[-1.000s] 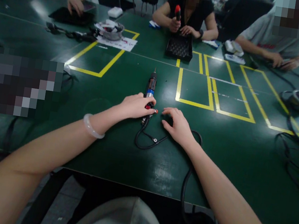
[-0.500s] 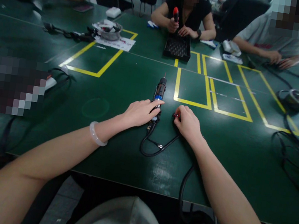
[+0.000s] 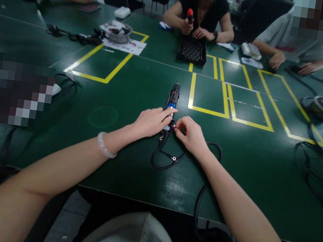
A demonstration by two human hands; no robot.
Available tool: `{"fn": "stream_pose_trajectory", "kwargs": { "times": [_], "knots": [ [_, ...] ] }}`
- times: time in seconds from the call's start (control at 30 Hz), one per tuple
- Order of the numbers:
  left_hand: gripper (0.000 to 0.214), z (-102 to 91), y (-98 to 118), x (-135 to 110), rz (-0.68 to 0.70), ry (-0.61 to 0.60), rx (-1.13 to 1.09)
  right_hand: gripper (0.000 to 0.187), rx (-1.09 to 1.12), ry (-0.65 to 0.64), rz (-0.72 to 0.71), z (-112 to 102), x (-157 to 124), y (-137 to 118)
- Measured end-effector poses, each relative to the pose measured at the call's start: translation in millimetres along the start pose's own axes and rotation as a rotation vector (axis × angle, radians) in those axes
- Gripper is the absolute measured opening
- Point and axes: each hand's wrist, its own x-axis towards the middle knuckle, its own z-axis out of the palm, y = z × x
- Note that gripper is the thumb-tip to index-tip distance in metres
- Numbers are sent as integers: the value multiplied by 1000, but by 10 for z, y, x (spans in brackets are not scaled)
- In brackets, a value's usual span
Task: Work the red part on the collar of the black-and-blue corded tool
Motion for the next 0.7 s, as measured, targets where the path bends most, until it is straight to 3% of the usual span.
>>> {"fn": "stream_pose_trajectory", "kwargs": {
  "times": [0.7],
  "knots": [
    [51, -6, -12, -8, -15, -11, -12, 12, 105, -6, 75, 17, -43, -79]
  ]
}}
